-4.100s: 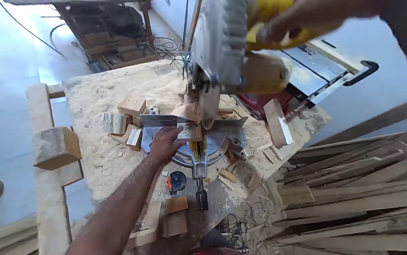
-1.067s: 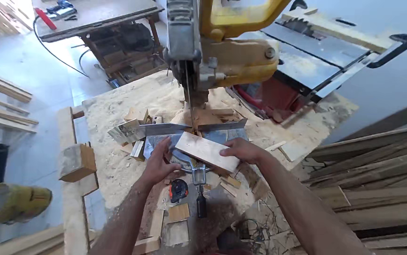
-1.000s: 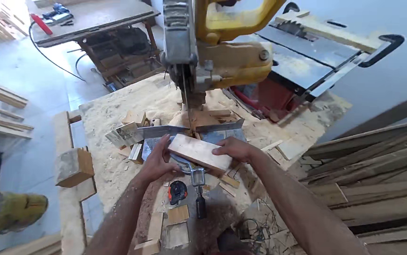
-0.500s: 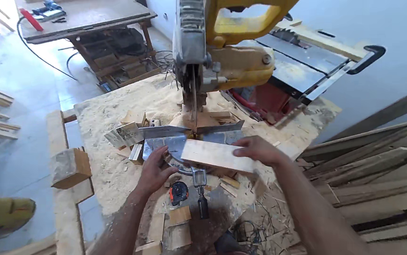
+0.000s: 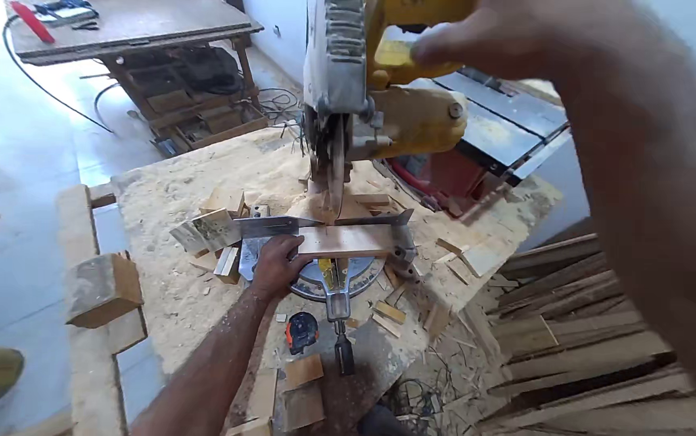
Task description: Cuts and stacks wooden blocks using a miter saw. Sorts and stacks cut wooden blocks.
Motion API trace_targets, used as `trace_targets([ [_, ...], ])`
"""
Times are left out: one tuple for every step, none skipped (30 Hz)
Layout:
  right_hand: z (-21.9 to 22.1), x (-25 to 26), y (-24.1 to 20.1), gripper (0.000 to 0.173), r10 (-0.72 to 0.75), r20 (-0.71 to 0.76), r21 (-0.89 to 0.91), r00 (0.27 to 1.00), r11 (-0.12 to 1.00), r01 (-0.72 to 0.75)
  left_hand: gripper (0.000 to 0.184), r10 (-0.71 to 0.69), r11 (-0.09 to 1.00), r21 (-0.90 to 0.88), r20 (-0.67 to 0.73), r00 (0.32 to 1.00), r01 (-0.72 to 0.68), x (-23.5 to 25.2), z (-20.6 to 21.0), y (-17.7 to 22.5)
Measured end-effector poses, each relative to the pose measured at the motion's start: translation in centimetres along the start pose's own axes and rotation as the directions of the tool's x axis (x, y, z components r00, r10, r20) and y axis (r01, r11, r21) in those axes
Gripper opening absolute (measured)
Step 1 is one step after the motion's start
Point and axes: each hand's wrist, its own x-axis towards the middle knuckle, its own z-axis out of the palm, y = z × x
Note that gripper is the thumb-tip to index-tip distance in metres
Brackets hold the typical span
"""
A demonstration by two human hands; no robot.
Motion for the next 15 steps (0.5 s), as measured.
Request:
trace_targets([
  [0.0, 1.7, -0.3, 0.041, 0.004, 0.13, 0.002, 0.992, 1.0, -0.005, 0.053, 0.025, 1.0, 0.004, -0.01, 1.0, -0.025, 0.1, 0.0, 0.0],
  [0.0, 2.8, -0.6, 0.042, -0.003, 0.186, 0.01, 0.982, 1.0, 0.001, 0.052, 0.054, 0.999, 0.004, -0.015, 0.998, -0.054, 0.1, -0.1, 0.0],
  [-0.1, 3.2, -0.9, 0.039, -0.015, 0.219, -0.001, 0.976, 1.0, 0.015, 0.051, 0.084, 0.996, 0.009, -0.016, 0.996, -0.084, -0.1, -0.3, 0.0],
  [-0.1, 3.4, -1.4, 0.037, -0.011, 0.261, -0.003, 0.965, 1.0, 0.013, 0.05, 0.112, 0.994, 0.022, -0.01, 0.994, -0.112, -0.2, -0.5, 0.0],
  [-0.1, 3.2, -2.2, 0.036, 0.033, 0.326, -0.022, 0.945, 0.999, -0.028, 0.05, 0.134, 0.99, 0.037, -0.003, 0.991, -0.134, -0.2, -0.7, 0.0],
  [-0.1, 2.9, -3.3, 0.039, 0.098, 0.403, -0.083, 0.91, 0.994, -0.07, 0.05, 0.146, 0.988, 0.044, -0.003, 0.989, -0.146, -0.3, -0.9, -0.1],
  [-0.1, 2.5, -4.5, 0.042, 0.172, 0.475, -0.173, 0.863, 0.98, -0.1, 0.049, 0.15, 0.988, 0.036, -0.012, 0.989, -0.149, -0.2, -1.1, -0.2],
  [0.3, 2.0, -5.5, 0.043, 0.217, 0.505, -0.251, 0.836, 0.963, -0.098, 0.05, 0.143, 0.99, 0.023, -0.014, 0.99, -0.142, -0.1, -1.2, -0.3],
  [0.9, 1.2, -6.1, 0.04, 0.225, 0.513, -0.285, 0.828, 0.955, -0.084, 0.05, 0.13, 0.991, 0.008, -0.007, 0.991, -0.13, 0.1, -1.3, -0.4],
  [1.5, 0.2, -6.5, 0.039, 0.219, 0.501, -0.318, 0.837, 0.946, -0.057, 0.051, 0.12, 0.993, -0.008, -0.001, 0.993, -0.12, 0.2, -1.3, -0.3],
  [2.0, -0.8, -6.7, 0.038, 0.19, 0.476, -0.35, 0.859, 0.937, -0.014, 0.051, 0.11, 0.994, -0.02, 0.001, 0.994, -0.11, 0.2, -1.3, -0.2],
  [2.4, -1.7, -6.6, 0.039, 0.155, 0.447, -0.382, 0.881, 0.924, 0.031, 0.05, 0.104, 0.994, -0.033, -0.004, 0.995, -0.104, 0.2, -1.3, -0.1],
  [2.7, -2.5, -6.6, 0.037, 0.136, 0.42, -0.41, 0.897, 0.911, 0.054, 0.048, 0.108, 0.993, -0.041, -0.014, 0.994, -0.109, 0.2, -1.2, -0.1],
  [3.1, -3.2, -6.7, 0.034, 0.142, 0.397, -0.433, 0.907, 0.9, 0.049, 0.046, 0.119, 0.992, -0.049, -0.022, 0.993, -0.12, 0.2, -1.2, -0.1],
  [3.5, -4.0, -6.8, 0.03, 0.157, 0.375, -0.455, 0.914, 0.89, 0.034, 0.045, 0.129, 0.99, -0.054, -0.021, 0.991, -0.13, 0.1, -1.1, -0.2],
])
